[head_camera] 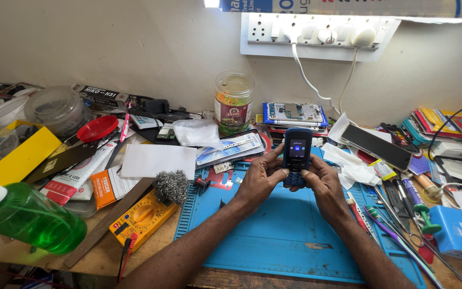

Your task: The person uses a screwdriver to remove screws from the back of a blue mobile phone, then reassembles it and tests the device by pressing buttons and connecting a charging cable.

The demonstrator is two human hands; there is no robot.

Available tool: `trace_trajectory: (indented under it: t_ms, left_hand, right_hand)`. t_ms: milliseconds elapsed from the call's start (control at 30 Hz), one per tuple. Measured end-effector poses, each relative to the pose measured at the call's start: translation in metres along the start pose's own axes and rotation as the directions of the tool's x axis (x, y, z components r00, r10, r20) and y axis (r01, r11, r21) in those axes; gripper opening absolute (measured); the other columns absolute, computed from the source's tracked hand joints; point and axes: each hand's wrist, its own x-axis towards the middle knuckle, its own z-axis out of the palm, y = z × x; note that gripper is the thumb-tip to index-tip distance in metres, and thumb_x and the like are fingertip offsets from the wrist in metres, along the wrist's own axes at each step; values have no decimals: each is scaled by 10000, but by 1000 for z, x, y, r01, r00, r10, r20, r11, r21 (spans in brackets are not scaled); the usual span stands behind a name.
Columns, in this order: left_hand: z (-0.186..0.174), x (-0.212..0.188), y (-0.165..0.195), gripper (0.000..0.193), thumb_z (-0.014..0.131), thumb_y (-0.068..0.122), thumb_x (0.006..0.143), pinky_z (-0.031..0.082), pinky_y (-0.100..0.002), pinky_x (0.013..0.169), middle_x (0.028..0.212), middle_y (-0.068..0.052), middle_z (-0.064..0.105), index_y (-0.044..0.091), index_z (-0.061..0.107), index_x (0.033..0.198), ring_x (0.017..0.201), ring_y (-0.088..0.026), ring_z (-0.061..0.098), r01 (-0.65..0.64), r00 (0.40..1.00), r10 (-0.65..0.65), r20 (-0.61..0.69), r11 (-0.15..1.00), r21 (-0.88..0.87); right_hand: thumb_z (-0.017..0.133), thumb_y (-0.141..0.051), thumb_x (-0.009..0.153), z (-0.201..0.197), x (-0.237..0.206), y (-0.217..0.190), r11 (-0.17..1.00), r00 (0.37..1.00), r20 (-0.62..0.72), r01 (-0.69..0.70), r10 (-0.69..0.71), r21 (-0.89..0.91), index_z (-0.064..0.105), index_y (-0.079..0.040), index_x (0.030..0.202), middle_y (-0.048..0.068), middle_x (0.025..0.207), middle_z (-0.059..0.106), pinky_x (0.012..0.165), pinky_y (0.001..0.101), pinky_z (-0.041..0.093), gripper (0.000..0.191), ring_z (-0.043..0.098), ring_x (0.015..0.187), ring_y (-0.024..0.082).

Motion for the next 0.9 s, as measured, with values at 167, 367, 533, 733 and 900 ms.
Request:
trace_trajectory:
  t_ms: [167,367,533,733,900]
  left_hand:
    - [0,0,-3,690,594,49,947,575,-342,942,1148,-125,731,102,376,1600,1047,-165,699,-23,1000,23,-15,1000,10]
    - [-2,0,-4,692,603,25,942,589,-326,911,1109,-123,738,90,389,1597,998,-155,708,-40,999,40,-8,999,18]
    - [0,-1,0,686,611,42,955,591,-324,875,1152,-108,738,93,383,1600,979,-148,699,-43,999,43,-20,998,-38]
    - [0,-2,1,722,610,47,948,581,-333,977,1184,-125,723,140,345,1613,1082,-164,705,-18,1000,18,-15,1000,-20]
    - [0,-2,2,721,613,47,946,577,-344,1006,1197,-139,724,144,346,1609,1111,-181,707,-15,1000,15,-14,1000,12]
  right_hand:
    - [515,-190,911,0,0,1,1000,1000,12,18,-18,-15,524,43,1367,217,982,754,720,383,672,511,779,830,247]
    - [528,-124,905,1,0,-2,1000,1000,19,21,-22,9,550,61,1348,229,1001,759,728,379,651,480,775,849,256]
    - [541,-119,906,3,-1,-6,1000,1000,10,4,-4,-13,541,47,1362,217,1004,772,740,375,653,485,783,845,241]
    - [555,-128,896,2,-2,-5,998,999,-22,-34,33,-62,540,32,1376,220,966,783,756,383,661,507,786,817,245]
    - [541,-144,904,0,-1,-1,999,999,-10,-33,33,-21,535,31,1379,219,974,774,749,390,659,507,780,824,243]
